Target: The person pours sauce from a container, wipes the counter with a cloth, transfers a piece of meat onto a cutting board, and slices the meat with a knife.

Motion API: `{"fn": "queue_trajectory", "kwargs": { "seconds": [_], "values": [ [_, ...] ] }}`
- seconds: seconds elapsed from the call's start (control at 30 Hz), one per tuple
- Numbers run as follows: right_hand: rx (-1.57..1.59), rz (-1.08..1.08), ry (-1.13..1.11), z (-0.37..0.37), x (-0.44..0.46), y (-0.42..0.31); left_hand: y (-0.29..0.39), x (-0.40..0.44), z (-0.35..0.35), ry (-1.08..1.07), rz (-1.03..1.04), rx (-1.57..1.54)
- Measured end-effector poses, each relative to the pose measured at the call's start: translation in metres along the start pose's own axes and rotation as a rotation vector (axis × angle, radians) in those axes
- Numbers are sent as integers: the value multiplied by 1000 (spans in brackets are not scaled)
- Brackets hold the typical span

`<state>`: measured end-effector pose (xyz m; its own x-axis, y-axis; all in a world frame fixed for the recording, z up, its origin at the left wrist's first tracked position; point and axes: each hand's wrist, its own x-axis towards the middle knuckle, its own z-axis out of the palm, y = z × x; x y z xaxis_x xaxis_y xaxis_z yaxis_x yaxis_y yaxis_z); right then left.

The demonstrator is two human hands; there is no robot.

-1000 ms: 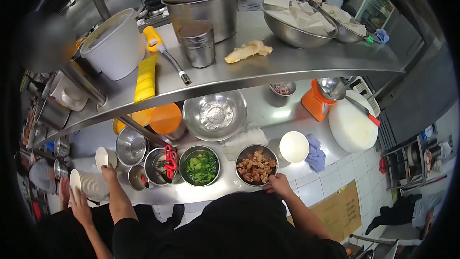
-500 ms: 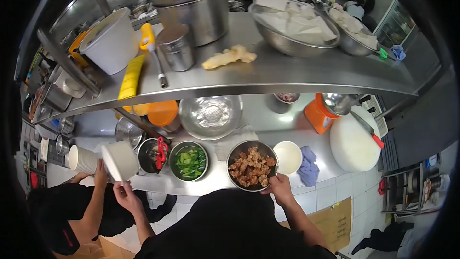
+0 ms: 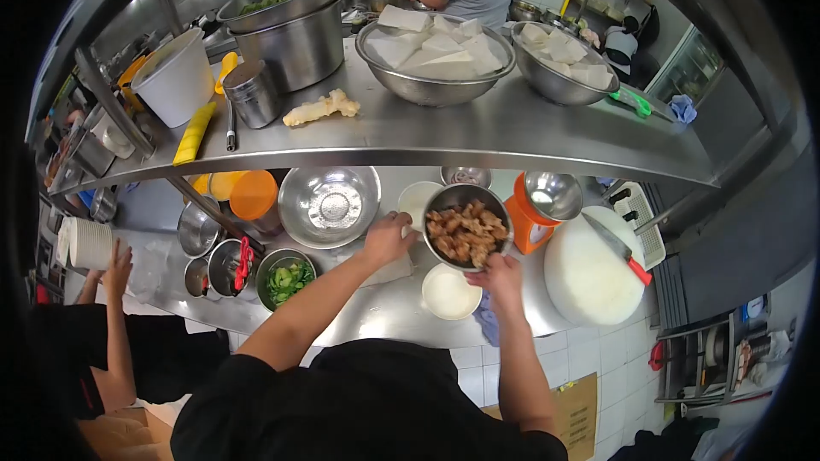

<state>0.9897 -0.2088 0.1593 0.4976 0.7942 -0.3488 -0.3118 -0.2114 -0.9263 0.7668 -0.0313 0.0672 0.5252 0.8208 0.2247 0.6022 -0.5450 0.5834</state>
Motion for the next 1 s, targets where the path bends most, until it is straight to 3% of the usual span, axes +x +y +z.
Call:
{"fn": "queue_trajectory", "kwargs": {
  "seconds": [0.13,0.3,0.4,0.53,0.6,0.67,0.73,0.8,0.9,1.0],
  "values": [
    [25,36,-54,45,76,32,2,-6,9,-4,-147,59],
    [73,61,-93,98,126,46,10,-100,-50,-69,-98,-115],
    [100,90,-77,115,151,60,3,-164,-103,-51,-204,-259],
    [134,239,-228,104,148,90,-39,-231,-165,310,-341,-254],
    [-26,312,-135,109,105,88,-57,-255,-202,555,-408,-259],
    [-461,82,-228,131,57,98,-81,-269,-234,778,-429,-190],
    [-548,-6,-334,181,19,93,-103,-274,-263,901,-540,-278],
    [-758,-730,-620,247,1,79,-145,-269,-279,937,-547,-380],
    [-973,-870,-723,368,-19,41,-197,-239,-300,822,-562,-491],
    [-1264,-943,-701,470,13,54,-244,-201,-303,651,-605,-531]
  ]
}}
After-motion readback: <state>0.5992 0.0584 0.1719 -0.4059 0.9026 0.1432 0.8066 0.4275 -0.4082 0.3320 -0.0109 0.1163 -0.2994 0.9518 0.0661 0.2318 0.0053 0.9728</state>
